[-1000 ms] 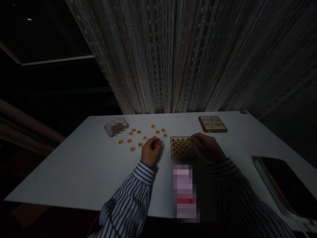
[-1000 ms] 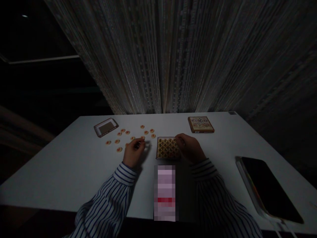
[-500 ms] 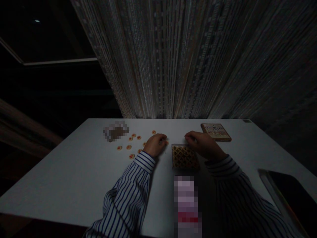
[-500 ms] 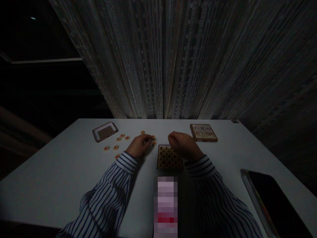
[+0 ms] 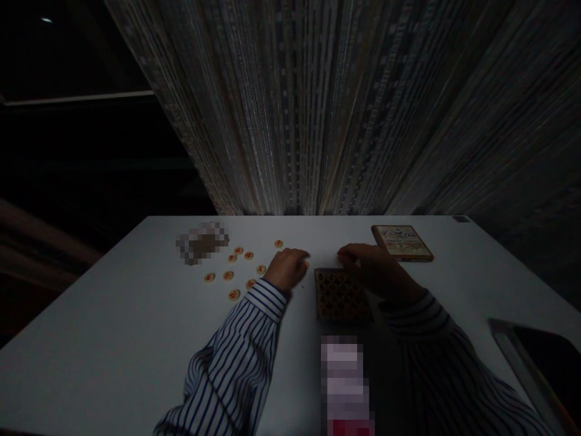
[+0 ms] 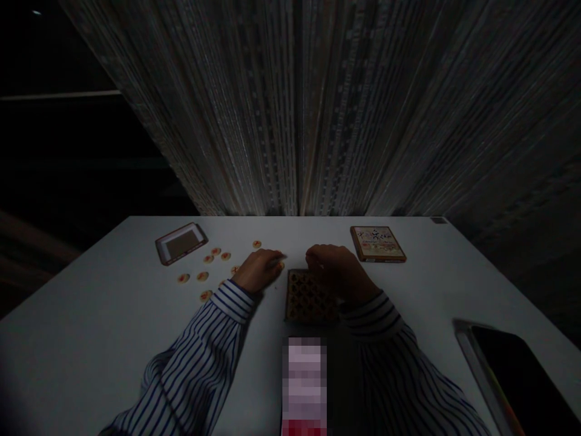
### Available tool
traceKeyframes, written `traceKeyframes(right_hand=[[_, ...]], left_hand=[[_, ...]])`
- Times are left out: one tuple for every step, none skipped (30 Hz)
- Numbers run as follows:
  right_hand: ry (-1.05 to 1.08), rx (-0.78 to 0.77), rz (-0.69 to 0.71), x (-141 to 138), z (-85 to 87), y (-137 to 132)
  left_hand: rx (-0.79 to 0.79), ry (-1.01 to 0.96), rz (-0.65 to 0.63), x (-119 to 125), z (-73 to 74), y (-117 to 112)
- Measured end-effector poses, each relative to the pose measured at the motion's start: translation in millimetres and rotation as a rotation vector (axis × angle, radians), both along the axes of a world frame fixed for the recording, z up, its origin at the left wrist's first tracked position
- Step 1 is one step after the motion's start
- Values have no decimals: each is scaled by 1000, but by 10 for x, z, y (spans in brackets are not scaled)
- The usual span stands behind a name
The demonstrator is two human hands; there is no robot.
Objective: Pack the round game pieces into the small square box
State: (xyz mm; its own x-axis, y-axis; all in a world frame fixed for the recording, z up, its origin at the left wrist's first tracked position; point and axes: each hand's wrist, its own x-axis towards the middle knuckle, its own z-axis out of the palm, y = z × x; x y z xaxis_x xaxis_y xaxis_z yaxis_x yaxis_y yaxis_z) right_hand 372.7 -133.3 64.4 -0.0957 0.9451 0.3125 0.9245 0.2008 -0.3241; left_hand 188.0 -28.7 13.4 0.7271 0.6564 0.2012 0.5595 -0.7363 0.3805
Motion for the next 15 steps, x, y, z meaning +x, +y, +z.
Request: traceKeyframes(right_hand=[[0,4,0,9,-5,-2],[0,8,3,15,-8,-3],[1,13,8,17,-10,-3],[2,17,14,16,-12,-3],[4,20,20,14,-12,-2],[6,19,24,12,-13,-1],[6,17,25,10,-13,0],[7,16,27,8,-13,1],[7,15,28,8,-14,2],[5,17,27,8,-16,3],[3,22,23,10,-18,3],[1,28,19,12,-21,3],[-2,34,16,15,-24,2],[-5,38,15,17,-27,1],[-7,40,14,19,-29,-1]], left_hand=[[1,11,-4,5,-4,8],[2,24,-8,9,-7,15],[4,36,-10,12,-9,20],[8,47,-10,15,-12,23],[12,55,-9,17,-15,24],[16,61,-10,18,-17,23],[22,68,-12,20,-19,22],[28,76,-14,21,-20,21],[34,87,-12,22,-21,19],[40,98,-9,24,-21,17],[46,108,-4,25,-20,15],[51,115,4,26,-19,14],[56,119,11,26,-19,13],[60,120,15,25,-20,13],[63,122,15,24,-24,14]])
